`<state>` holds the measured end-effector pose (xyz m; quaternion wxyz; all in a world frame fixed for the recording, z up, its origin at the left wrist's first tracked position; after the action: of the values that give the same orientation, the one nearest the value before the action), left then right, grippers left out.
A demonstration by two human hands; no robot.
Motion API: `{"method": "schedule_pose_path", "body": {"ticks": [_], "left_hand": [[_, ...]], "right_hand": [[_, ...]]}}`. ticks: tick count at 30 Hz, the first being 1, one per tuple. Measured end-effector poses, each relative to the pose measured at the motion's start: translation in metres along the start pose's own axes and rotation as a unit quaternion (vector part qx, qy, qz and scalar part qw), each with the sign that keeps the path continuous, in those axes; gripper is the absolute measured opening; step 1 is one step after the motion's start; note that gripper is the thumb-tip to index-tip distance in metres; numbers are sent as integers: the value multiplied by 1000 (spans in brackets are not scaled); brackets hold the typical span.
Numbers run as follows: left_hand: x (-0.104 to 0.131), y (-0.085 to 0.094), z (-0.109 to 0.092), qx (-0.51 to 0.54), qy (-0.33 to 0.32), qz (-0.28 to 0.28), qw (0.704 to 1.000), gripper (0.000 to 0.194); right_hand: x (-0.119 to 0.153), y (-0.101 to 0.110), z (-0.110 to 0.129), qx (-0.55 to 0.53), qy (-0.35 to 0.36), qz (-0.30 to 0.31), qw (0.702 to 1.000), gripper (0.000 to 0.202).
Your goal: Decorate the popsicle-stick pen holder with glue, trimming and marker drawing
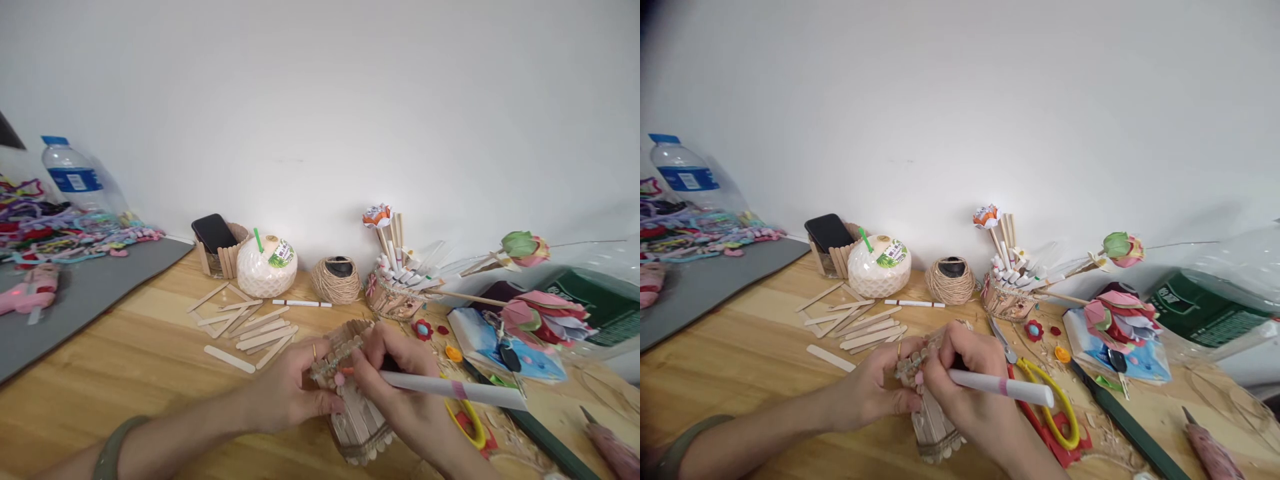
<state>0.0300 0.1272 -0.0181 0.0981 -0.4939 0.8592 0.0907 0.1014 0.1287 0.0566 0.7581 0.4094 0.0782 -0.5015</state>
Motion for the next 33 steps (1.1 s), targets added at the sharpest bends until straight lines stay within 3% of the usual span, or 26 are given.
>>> {"method": "schedule_pose_path", "body": {"ticks": [6, 33], "left_hand": [[1, 2, 1, -29, 6, -7, 1000, 37], [1, 0, 6, 9, 22, 4, 1000, 27]], "right_hand": [[0, -3, 1, 20, 6, 17, 1000, 32], [0, 0, -2, -12, 3, -12, 1000, 33]]}}
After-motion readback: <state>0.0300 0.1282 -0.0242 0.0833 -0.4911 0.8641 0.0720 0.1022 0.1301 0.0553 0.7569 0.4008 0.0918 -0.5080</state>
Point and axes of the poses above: each hand's wrist, its own x-axis away from the middle knuckle, its own y-axis out of the back of the hand, z = x × y, the point moved 10 cm from there along -x, towards the middle knuckle, and after that the axes turned 2 degrees about z, right-handed, at the moved point
